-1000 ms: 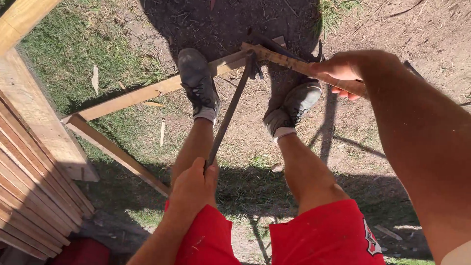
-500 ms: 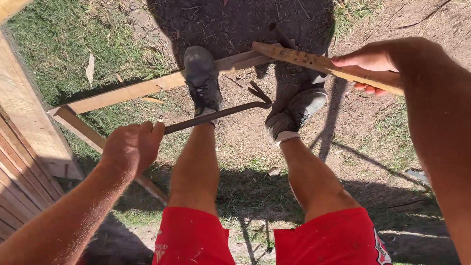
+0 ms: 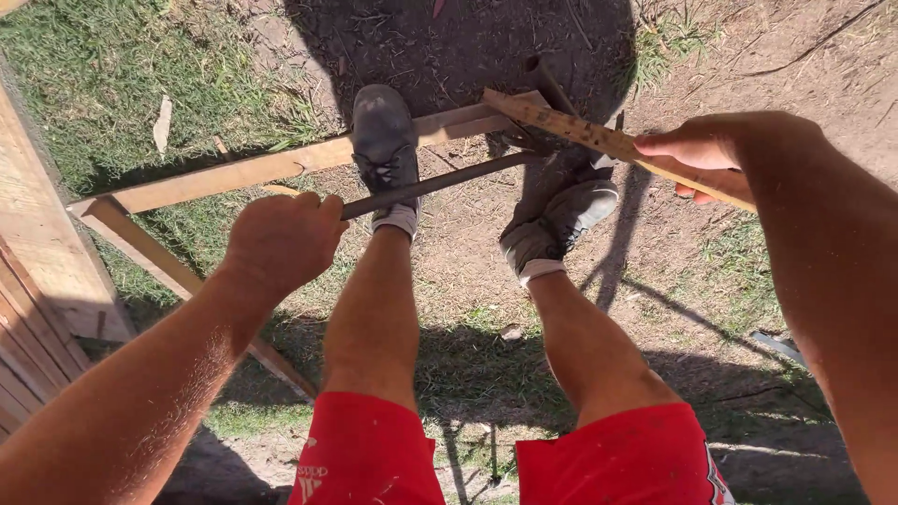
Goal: Disassemble wooden frames using a pry bar and hammer
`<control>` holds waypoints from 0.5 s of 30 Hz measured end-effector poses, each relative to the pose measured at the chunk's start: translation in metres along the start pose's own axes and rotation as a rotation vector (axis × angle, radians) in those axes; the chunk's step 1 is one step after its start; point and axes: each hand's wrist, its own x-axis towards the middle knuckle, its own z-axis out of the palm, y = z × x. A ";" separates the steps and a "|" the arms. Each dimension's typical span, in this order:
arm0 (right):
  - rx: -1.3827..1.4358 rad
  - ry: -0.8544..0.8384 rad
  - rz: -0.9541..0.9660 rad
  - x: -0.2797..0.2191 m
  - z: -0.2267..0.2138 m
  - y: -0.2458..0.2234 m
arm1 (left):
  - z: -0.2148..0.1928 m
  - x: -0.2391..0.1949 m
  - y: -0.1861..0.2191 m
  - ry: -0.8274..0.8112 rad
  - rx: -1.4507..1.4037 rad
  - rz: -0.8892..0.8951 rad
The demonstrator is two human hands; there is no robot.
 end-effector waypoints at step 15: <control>0.164 -0.006 -0.200 0.020 0.046 0.021 | -0.080 0.102 0.022 -0.318 0.056 0.071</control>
